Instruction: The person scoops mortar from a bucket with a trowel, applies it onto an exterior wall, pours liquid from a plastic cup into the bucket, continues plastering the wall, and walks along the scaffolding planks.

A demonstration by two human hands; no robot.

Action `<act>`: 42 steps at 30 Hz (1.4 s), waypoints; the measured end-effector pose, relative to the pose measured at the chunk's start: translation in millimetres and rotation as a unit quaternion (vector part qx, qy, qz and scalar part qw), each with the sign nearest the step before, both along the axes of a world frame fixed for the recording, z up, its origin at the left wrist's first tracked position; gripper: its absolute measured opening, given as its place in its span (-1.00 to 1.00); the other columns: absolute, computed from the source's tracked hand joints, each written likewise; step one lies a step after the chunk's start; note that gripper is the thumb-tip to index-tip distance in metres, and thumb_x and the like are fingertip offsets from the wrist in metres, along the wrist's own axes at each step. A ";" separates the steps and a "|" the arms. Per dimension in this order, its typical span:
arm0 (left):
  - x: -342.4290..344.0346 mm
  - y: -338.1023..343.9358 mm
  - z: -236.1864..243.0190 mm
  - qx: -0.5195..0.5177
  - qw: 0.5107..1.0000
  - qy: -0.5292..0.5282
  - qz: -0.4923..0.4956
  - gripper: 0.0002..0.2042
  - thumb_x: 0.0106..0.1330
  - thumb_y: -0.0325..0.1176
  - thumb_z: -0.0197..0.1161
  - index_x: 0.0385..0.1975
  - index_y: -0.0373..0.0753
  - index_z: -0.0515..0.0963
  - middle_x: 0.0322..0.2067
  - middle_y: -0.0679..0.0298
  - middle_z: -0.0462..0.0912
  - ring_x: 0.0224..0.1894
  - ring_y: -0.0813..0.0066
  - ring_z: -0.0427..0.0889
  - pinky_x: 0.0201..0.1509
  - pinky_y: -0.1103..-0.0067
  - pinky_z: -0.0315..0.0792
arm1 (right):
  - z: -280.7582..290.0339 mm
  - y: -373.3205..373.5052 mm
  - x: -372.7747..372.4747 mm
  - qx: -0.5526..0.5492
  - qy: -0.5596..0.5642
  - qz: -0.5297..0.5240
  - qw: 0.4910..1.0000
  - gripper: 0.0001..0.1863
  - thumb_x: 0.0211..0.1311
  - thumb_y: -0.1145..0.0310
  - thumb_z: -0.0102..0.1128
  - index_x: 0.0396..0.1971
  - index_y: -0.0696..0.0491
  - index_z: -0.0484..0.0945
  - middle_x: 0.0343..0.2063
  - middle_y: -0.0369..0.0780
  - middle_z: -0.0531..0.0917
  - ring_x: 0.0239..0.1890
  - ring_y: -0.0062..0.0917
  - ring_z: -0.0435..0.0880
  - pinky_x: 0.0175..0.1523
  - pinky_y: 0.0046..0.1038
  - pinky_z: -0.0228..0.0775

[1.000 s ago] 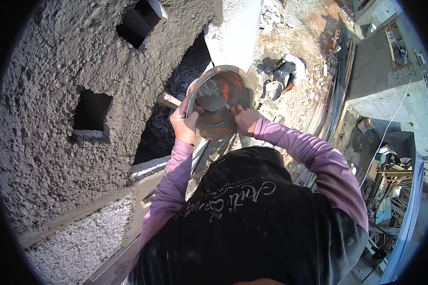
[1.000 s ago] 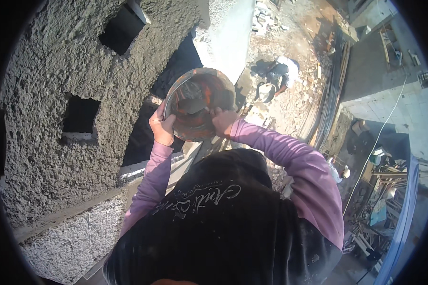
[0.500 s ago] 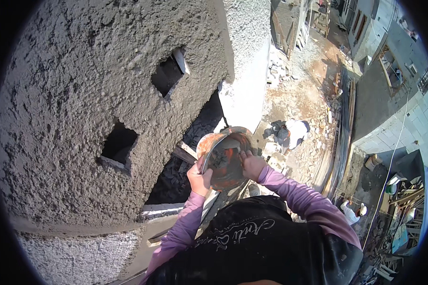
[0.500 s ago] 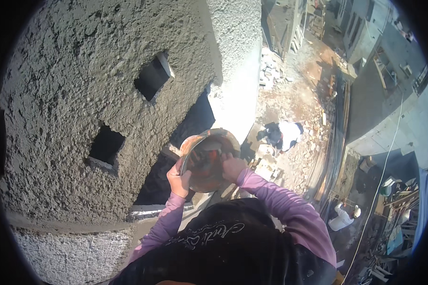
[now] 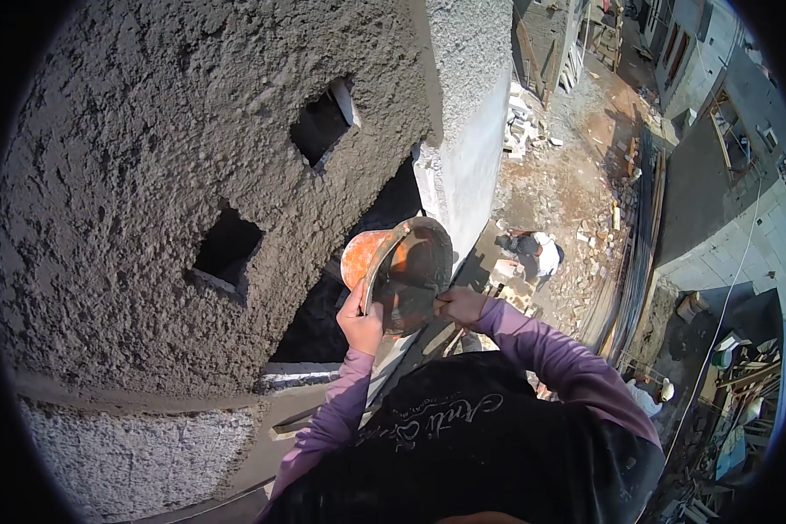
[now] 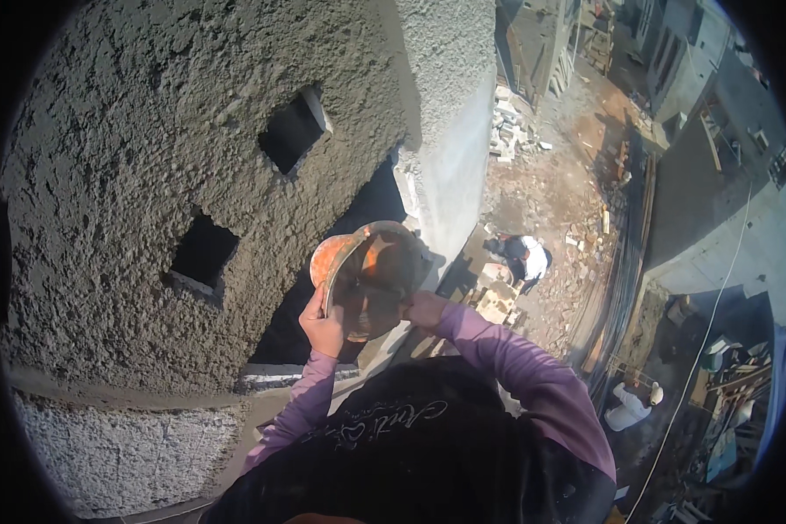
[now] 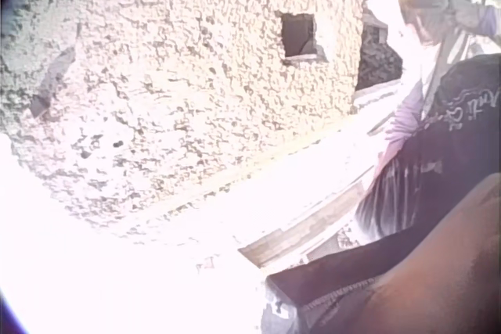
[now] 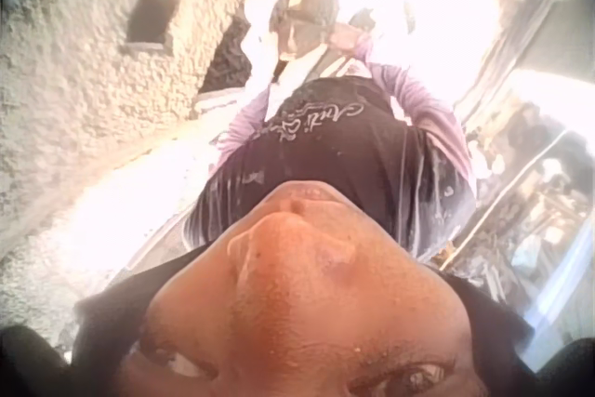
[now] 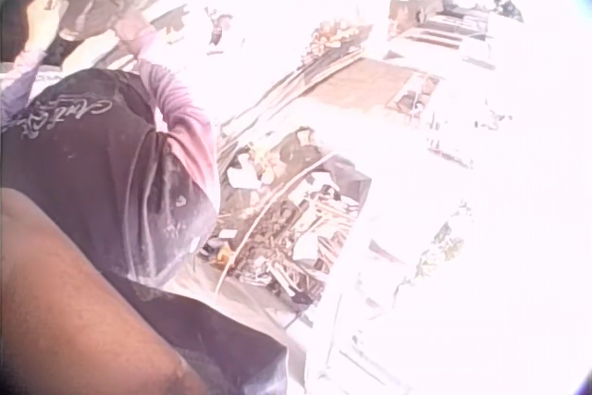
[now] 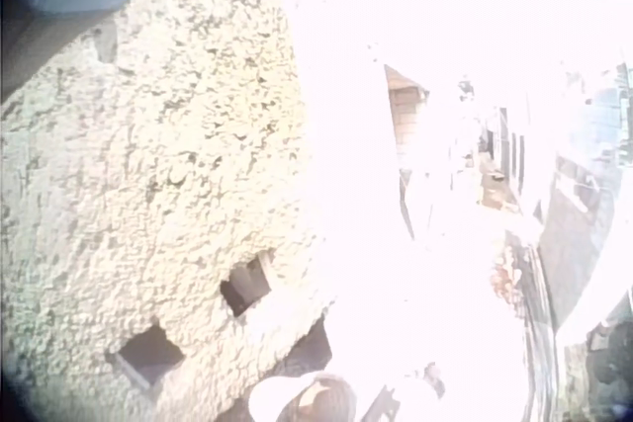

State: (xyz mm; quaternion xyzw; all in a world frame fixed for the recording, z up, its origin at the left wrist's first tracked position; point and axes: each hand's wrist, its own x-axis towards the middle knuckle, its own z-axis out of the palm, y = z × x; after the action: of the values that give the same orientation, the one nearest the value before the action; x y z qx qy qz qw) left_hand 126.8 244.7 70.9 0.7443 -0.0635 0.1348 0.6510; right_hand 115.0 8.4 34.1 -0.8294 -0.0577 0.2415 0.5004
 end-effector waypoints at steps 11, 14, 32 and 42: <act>10.2 -7.0 6.6 -0.019 0.995 -0.060 0.083 -0.53 0.00 -0.67 0.13 0.02 -0.51 0.51 -0.14 0.14 0.65 -0.14 0.57 0.58 0.01 0.64 0.42 | 61.7 -13.1 -10.3 -0.256 -0.216 0.179 0.925 -0.68 0.02 0.36 0.10 -0.24 0.23 0.53 -0.42 0.11 0.63 -0.39 -0.04 0.66 -0.25 -0.13 0.52; 3.4 -2.4 4.0 0.023 0.994 -0.070 0.084 -0.56 -0.02 -0.69 0.12 -0.04 -0.48 0.55 -0.20 0.16 0.67 -0.20 0.58 0.59 -0.06 0.65 0.43 | 51.2 -55.9 14.8 0.018 -0.098 0.131 0.986 -0.64 0.26 0.27 0.09 -0.05 0.20 0.49 -0.56 -0.13 0.61 -0.62 -0.38 0.64 -0.53 -0.37 0.49; -44.7 100.8 -19.6 -0.310 0.917 0.108 0.224 -0.38 -0.01 -0.73 -0.04 0.18 -0.34 0.40 -0.03 0.24 0.59 -0.16 0.49 0.61 -0.05 0.65 0.45 | 50.2 82.3 -14.5 0.551 0.355 0.077 0.751 -0.48 0.43 0.18 -0.31 0.17 0.26 0.34 -0.51 -0.26 0.47 -0.68 -0.64 0.39 -0.64 -0.63 0.25; -206.7 247.6 -92.1 -0.325 0.772 0.179 0.516 -0.42 -0.11 -0.70 -0.01 0.03 -0.20 0.53 -0.27 0.23 0.59 -0.33 0.30 0.58 -0.25 0.44 0.55 | 280.2 53.2 42.4 0.532 -0.337 -0.184 0.755 -0.67 0.33 0.39 0.03 0.04 0.15 0.31 -0.37 -0.22 0.52 -0.58 -0.65 0.49 -0.49 -0.64 0.37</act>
State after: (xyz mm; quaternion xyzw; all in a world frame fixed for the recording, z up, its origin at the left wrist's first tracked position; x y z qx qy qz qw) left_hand -80.0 492.2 -21.2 0.4197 0.4958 0.3271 0.6864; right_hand 157.4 61.6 314.3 -0.4521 -0.1878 -0.2202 0.8437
